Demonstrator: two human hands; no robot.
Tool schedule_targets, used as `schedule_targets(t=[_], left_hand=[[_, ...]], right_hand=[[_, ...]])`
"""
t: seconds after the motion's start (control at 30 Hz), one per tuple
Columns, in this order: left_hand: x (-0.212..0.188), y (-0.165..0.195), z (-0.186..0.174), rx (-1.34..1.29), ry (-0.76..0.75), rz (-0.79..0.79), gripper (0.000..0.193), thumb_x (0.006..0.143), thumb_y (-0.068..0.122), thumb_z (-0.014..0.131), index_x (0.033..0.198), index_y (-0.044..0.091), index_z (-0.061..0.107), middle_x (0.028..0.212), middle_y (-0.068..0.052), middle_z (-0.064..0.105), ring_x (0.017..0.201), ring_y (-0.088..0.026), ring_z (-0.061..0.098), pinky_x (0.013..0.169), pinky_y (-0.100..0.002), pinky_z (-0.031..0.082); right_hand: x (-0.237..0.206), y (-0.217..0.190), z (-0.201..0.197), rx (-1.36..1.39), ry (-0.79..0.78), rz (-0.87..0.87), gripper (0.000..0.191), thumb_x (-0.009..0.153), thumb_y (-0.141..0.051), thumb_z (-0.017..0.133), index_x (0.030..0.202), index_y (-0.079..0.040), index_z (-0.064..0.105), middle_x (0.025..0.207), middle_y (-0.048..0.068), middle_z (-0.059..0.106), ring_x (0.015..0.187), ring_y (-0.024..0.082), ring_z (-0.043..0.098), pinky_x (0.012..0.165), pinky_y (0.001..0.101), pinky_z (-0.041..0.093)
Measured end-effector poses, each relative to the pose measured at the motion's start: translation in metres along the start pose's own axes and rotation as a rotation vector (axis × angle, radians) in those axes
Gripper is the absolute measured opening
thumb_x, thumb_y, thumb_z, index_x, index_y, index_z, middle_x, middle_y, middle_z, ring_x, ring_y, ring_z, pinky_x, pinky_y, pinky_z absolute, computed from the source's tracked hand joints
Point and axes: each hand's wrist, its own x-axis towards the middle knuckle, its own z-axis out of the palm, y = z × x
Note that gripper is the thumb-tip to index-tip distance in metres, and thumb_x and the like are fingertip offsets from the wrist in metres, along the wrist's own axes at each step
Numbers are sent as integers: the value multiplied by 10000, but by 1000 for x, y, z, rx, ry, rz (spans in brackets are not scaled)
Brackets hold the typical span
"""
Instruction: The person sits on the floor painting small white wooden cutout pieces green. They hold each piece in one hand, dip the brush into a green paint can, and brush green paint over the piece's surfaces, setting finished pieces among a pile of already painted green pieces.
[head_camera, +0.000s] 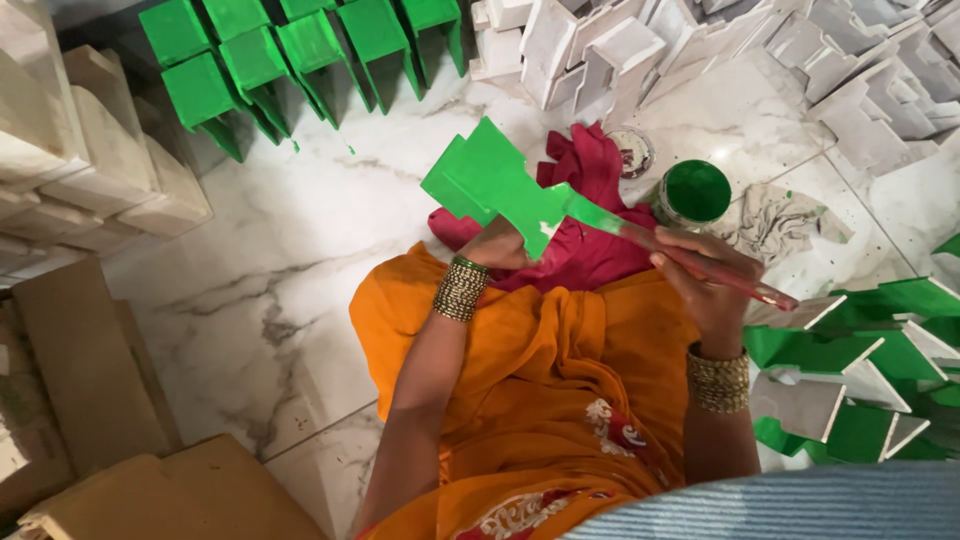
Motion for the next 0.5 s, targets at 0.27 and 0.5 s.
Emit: schedule_targets(t=[0.27, 0.5], left_hand=[[2, -1, 5, 16, -36, -32, 306, 769, 84, 738, 1048, 41, 622, 918, -143, 661, 858, -358, 640, 739, -474, 513], [1, 3, 2, 21, -7, -37, 327, 761, 61, 721, 1067, 23, 613, 923, -165, 648, 842, -373, 625, 724, -482, 499]], right_hand=[[-2, -2, 6, 161, 97, -47, 305, 894, 63, 814, 1182, 30, 718, 1179, 144, 745, 1088, 193, 734, 981, 287, 608], [-5, -10, 1, 13, 102, -37, 267, 900, 53, 826, 1147, 20, 729, 1140, 151, 747, 1047, 213, 729, 935, 293, 600]])
